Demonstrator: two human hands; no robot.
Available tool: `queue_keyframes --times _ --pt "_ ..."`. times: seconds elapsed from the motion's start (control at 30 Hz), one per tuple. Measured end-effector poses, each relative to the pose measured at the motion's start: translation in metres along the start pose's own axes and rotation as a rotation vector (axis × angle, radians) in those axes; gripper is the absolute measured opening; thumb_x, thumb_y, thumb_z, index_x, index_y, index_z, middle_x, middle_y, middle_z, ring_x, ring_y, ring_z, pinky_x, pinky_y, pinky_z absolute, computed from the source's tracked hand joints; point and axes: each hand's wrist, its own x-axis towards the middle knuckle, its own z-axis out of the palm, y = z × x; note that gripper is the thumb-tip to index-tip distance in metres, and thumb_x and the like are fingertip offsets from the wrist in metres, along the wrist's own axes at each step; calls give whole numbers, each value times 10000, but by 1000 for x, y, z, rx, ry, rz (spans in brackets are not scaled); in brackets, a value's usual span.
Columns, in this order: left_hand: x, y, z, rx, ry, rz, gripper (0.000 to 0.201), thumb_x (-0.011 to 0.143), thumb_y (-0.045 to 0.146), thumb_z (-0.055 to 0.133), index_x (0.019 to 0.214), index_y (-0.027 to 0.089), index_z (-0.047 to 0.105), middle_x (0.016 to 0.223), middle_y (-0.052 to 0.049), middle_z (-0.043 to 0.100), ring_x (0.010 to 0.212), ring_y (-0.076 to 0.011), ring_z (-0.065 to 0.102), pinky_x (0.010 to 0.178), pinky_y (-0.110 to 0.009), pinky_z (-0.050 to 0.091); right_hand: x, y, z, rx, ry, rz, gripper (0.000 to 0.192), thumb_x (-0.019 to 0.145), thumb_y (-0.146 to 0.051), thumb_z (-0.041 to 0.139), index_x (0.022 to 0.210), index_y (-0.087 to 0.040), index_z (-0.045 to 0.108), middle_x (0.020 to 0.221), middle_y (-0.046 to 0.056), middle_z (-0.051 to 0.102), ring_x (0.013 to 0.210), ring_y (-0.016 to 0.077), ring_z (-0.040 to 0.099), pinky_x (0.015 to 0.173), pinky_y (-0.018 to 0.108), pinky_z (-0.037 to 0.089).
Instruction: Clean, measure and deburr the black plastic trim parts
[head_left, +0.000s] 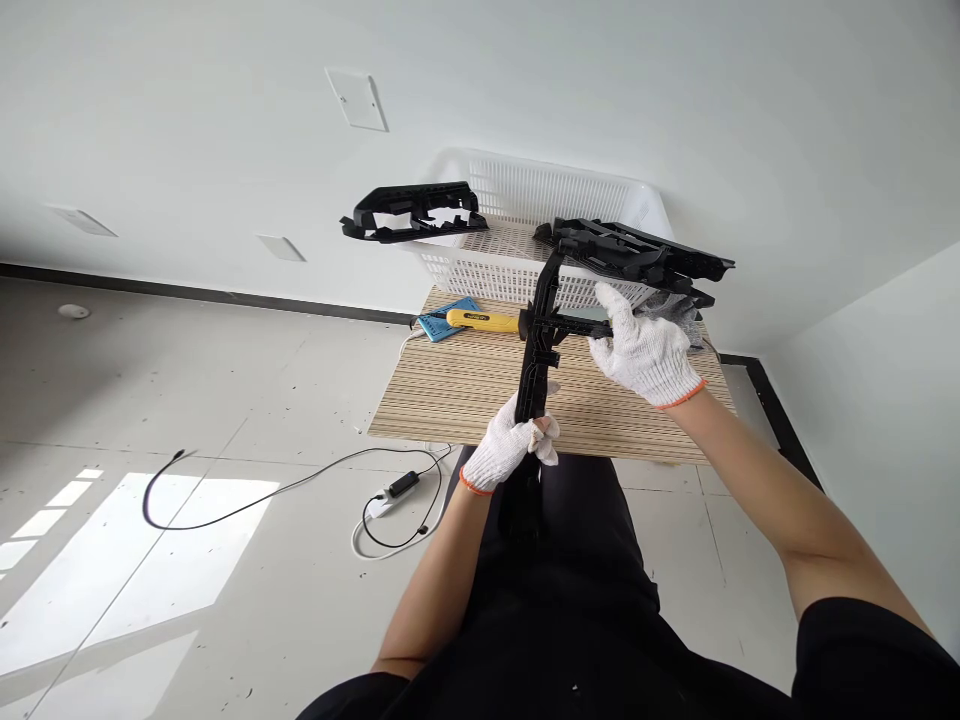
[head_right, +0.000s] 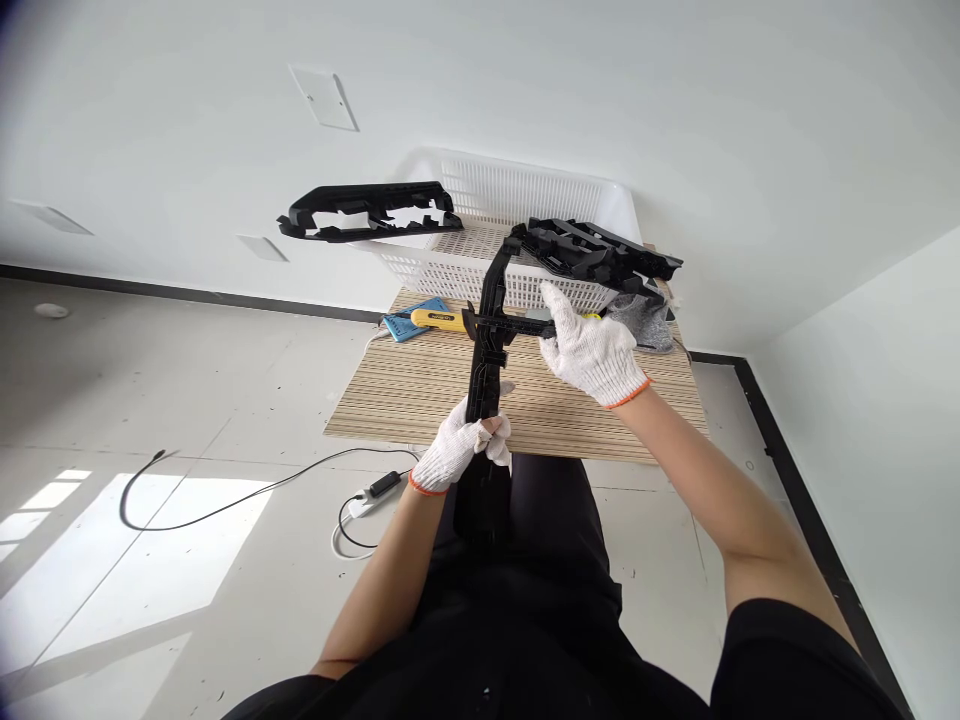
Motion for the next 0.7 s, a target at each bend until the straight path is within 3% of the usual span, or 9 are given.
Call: queue_keyframes --times 0.33,0.57,0.7 --pt "0 2 1 -4 7 -24 795 818 261 727 1566 164 476 775 43 649 496 -76 524 543 -339 597 -1 0 0 41 -34 26 730 903 -348 483 1586 -91 492 833 141 776 644 247 633 594 333 352" --pt "0 0 1 0 -1 31 702 861 364 766 1478 139 518 780 44 627 509 -69 516 547 -330 590 1 -7 3 93 82 223 585 949 -350 456 1457 -115 625 776 113 754 648 248 663 612 333 436" --pt "0 -1 0 -2 31 36 718 862 363 759 1489 132 496 788 41 635 496 -69 514 531 -337 594 8 -4 -11 186 174 347 509 972 -346 462 1395 -123 636 952 139 787 732 244 708 658 341 499"
